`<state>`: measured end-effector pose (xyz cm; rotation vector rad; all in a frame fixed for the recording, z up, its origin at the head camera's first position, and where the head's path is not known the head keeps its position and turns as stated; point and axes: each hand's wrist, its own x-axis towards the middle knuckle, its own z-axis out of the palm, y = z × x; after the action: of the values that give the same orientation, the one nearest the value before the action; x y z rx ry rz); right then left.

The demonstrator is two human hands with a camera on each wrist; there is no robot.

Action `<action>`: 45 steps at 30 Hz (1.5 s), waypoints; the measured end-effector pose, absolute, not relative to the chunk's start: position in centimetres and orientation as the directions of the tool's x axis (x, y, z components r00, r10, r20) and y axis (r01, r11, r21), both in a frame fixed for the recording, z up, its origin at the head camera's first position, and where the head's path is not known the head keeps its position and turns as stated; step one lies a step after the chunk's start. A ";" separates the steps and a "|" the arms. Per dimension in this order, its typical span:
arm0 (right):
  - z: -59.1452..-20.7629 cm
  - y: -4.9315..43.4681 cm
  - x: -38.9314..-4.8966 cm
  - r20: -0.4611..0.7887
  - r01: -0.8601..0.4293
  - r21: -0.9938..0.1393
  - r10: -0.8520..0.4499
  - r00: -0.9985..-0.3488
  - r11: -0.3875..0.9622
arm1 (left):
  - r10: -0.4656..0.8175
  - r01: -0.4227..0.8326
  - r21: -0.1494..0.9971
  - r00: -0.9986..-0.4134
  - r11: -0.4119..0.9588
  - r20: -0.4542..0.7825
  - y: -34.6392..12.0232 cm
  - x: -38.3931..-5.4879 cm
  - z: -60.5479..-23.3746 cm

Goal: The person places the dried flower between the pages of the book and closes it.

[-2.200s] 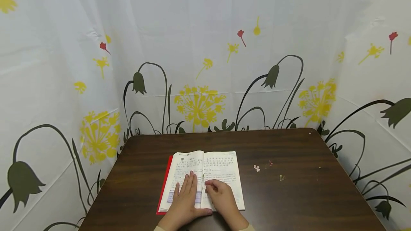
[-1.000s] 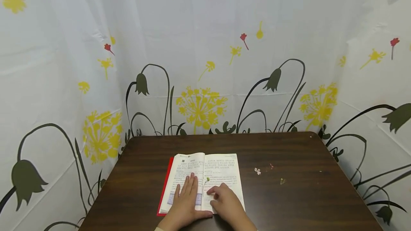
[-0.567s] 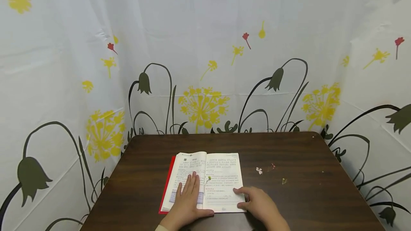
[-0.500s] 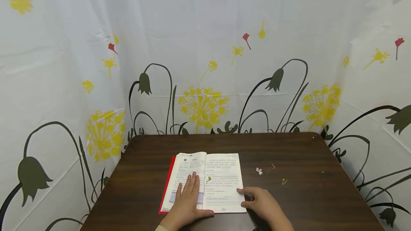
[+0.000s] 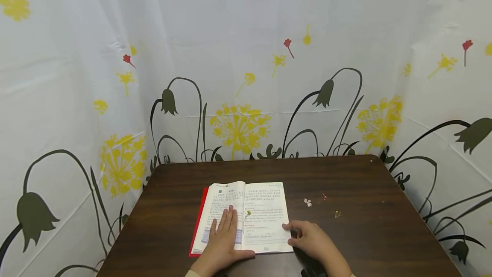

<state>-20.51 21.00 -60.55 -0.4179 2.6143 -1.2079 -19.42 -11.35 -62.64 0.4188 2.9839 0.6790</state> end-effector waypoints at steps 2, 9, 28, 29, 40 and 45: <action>-60.5 21.0 -20.5 -0.087 -0.160 -0.769 -0.349 -0.933 0.619 | 0.274 0.250 0.441 -0.962 0.862 0.010 -11.3 -19.4 -62.7; -60.9 20.8 -20.5 -0.079 -0.141 -0.759 -0.306 -0.949 0.635 | 0.279 0.258 0.430 -0.960 0.865 0.015 -11.2 -19.3 -62.8; -62.3 17.5 -20.6 0.175 -0.200 -0.838 -0.098 -0.980 0.508 | 0.286 0.267 0.416 -0.958 0.869 0.019 -11.4 -19.3 -62.5; -62.3 17.3 -20.7 0.169 -0.185 -0.859 -0.077 -0.983 0.478 | 0.285 0.266 0.416 -0.958 0.869 0.019 -11.4 -19.3 -62.5; -62.1 16.4 -20.2 -0.071 0.068 -0.942 0.001 -0.997 0.329 | 0.296 0.275 0.439 -0.955 0.855 0.021 -11.5 -18.9 -62.2; -61.7 16.1 -20.1 -0.109 0.102 -0.978 -0.027 -0.994 0.180 | 0.295 0.273 0.431 -0.955 0.860 0.015 -11.6 -19.1 -62.3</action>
<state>-20.07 16.13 -61.71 0.0752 2.3331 -1.9483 -19.08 -11.56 -62.34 0.4555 2.9798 0.6788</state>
